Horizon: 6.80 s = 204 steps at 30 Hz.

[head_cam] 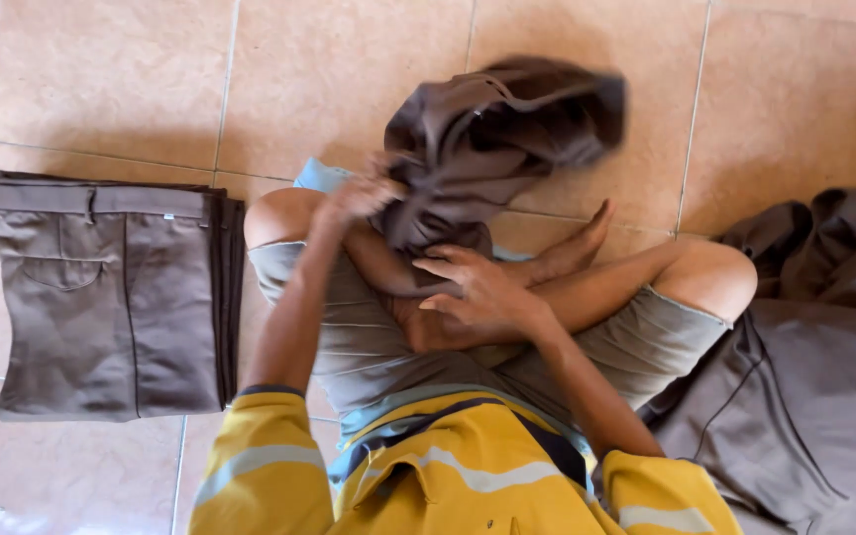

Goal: The person sits cross-legged on a tiled floor and folds brown trousers by hand. They smooth the fabric, fold the legs together, and then fold the garment in half before placing it on a growing stack to the left.

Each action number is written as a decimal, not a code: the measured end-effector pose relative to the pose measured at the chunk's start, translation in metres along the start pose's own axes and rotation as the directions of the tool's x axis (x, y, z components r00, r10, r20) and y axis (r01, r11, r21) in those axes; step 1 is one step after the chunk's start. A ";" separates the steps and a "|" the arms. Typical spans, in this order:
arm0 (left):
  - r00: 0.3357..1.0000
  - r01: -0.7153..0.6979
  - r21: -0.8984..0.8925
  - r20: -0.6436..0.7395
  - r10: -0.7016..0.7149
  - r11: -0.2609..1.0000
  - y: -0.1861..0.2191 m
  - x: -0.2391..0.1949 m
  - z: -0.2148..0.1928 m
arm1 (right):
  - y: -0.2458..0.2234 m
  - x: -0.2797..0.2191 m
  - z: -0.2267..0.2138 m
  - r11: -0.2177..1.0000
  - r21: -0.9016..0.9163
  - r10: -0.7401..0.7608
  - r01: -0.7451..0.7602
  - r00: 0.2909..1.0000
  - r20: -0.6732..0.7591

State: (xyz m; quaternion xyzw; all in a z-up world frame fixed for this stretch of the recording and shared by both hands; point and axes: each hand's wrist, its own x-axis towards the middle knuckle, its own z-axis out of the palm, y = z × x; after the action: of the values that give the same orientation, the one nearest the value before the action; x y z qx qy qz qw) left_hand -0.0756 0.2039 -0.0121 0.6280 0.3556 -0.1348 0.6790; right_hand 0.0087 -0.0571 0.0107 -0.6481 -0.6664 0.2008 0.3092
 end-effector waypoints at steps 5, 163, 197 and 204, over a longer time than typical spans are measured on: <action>0.857 0.142 0.613 -0.468 0.213 0.778 -0.069 0.024 -0.091 | 0.097 -0.008 -0.038 0.977 -0.169 0.049 -0.130 0.908 -0.415; 0.366 -0.833 0.055 -0.691 0.623 0.551 0.067 0.090 0.100 | 0.076 -0.040 -0.102 0.823 0.493 0.331 -0.284 0.943 -0.009; 0.706 -0.707 0.123 0.071 0.705 0.696 0.101 0.011 0.166 | 0.119 -0.049 -0.069 0.875 0.427 0.476 -0.228 0.567 -0.672; 0.470 -0.511 0.742 -0.181 0.864 0.433 0.067 0.084 0.145 | 0.059 -0.021 -0.061 0.919 -0.139 0.072 -0.369 0.504 -0.860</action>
State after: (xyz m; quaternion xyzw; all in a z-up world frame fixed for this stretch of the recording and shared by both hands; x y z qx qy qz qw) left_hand 0.0715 0.1002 -0.0224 0.9048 0.1626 0.2506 0.3035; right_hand 0.0926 -0.0818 0.0130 -0.7836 -0.3673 -0.2030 0.4582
